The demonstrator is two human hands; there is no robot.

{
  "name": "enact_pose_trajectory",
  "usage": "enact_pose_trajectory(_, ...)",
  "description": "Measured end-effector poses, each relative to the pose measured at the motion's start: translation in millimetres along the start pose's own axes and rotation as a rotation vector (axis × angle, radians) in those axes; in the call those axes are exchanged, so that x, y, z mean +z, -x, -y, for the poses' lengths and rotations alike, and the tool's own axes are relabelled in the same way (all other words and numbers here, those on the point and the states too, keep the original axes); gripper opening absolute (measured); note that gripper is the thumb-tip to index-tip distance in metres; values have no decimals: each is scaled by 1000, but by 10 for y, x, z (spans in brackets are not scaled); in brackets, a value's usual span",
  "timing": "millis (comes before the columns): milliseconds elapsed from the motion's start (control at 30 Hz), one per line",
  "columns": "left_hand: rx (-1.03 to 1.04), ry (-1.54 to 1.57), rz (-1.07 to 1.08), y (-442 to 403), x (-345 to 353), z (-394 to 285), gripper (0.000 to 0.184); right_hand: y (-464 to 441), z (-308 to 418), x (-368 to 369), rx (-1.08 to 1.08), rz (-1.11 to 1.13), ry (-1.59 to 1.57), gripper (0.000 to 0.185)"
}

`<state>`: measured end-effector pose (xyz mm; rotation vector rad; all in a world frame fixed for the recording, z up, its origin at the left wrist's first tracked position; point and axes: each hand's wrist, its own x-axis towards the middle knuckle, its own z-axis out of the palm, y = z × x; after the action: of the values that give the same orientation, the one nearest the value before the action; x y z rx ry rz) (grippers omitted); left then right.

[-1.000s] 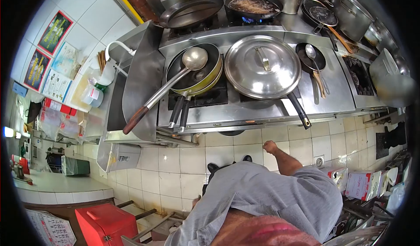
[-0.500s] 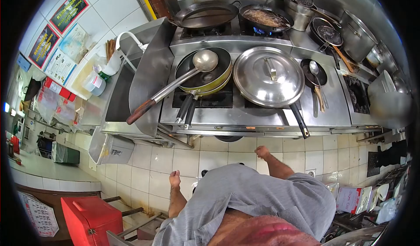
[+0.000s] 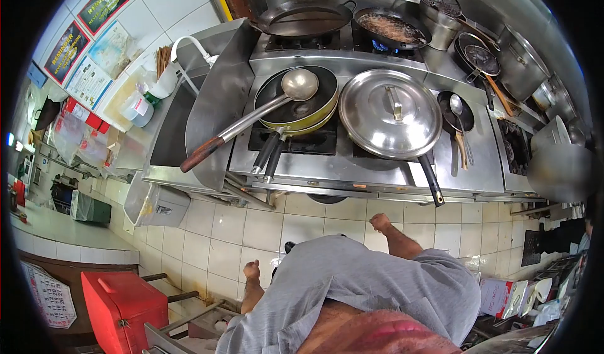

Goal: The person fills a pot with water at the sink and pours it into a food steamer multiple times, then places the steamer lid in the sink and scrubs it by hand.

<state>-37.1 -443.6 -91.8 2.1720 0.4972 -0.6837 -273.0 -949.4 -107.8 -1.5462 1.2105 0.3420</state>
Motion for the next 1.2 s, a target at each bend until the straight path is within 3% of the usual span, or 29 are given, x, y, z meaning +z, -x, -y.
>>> enact_pose_trajectory(200, 28, -1, -85, -124, 82, -131, 39, -69, 241, 75, -99, 6, 190, 25)
enact_pose_trajectory(267, 85, 11, -89, -193, 92, -104, 40, -40, 255, 105, -277, -38, 172, 25)
enact_pose_trajectory(567, -3, -18, -82, -113, 128, 170, 40, 63, 33, 50, -29, 35, 146, 20)
enact_pose_trajectory(667, 104, -134, -105, -126, 141, 266, 38, 99, -79, 30, -39, 30, 87, 18)
enact_pose_trajectory(800, 17, -33, -122, -26, 152, 193, 42, 175, -79, 35, -17, 4, 4, 17)
enact_pose_trajectory(1200, 66, -63, -160, -143, 162, 305, 39, 117, 79, 123, -84, 99, 123, 24)
